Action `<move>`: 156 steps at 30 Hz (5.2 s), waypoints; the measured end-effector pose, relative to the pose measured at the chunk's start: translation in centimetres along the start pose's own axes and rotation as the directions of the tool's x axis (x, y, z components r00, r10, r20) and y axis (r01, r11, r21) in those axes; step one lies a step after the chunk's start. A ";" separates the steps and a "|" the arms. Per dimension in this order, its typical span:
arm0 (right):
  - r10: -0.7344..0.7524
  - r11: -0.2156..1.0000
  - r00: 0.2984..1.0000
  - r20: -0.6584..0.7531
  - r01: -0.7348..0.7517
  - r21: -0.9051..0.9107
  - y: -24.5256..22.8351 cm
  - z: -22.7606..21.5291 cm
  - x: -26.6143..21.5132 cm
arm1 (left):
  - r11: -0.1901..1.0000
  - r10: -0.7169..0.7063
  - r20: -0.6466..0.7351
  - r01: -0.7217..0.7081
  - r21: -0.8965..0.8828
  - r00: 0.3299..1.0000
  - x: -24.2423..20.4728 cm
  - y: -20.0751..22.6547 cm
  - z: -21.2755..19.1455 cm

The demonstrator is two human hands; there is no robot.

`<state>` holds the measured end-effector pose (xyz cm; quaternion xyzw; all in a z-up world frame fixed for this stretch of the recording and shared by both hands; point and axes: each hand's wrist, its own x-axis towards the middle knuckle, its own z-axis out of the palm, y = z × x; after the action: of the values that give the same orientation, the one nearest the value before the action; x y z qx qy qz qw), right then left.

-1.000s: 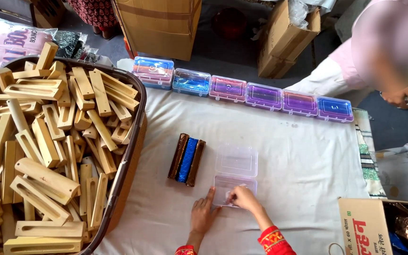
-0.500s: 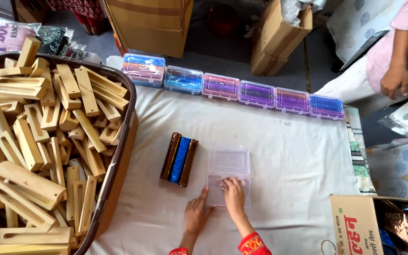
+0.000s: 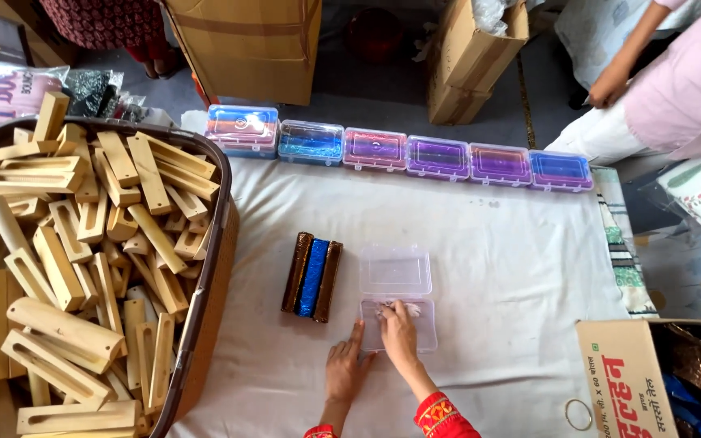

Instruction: The recorder organizes wooden components and small parts into various containers and bins.

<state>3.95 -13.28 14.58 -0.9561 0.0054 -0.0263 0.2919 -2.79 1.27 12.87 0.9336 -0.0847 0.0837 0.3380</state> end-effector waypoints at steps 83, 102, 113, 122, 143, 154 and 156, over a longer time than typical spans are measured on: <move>0.033 0.992 0.981 -0.189 -0.056 -0.117 4.9 2.1 0.4 | 0.868 -0.375 0.148 0.402 -0.292 0.915 0.8 0.9 0.0; -0.147 0.987 0.773 0.617 0.158 0.037 9.6 -1.2 1.4 | 0.830 -0.407 0.186 0.447 -0.333 0.894 0.4 0.6 -0.2; -0.163 0.987 0.732 0.662 0.125 0.105 5.7 0.9 1.9 | 0.861 -0.327 0.111 0.344 -0.375 0.939 0.3 -2.1 3.1; -0.007 0.952 0.991 0.137 -0.035 0.306 5.5 1.4 -1.8 | 0.939 -0.232 0.198 0.272 -0.210 0.952 0.3 -5.4 7.2; -0.213 0.942 0.976 0.037 0.215 -0.259 4.7 -1.6 -2.3 | 0.794 -0.332 0.176 0.375 -0.478 0.927 0.7 1.0 0.6; -0.064 0.932 0.988 0.140 0.110 -0.345 8.4 -0.1 -2.1 | 0.677 -0.520 0.282 0.591 -0.439 0.806 1.1 4.2 -1.3; -0.070 0.912 0.989 0.129 0.116 -0.394 9.4 0.8 -1.3 | 0.679 -0.510 0.254 0.565 -0.468 0.822 1.8 3.4 -1.0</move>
<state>2.74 -20.58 8.62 -0.9947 -0.0513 0.0150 0.0881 -1.91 -0.83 16.13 0.7912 0.1566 -0.0935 0.5837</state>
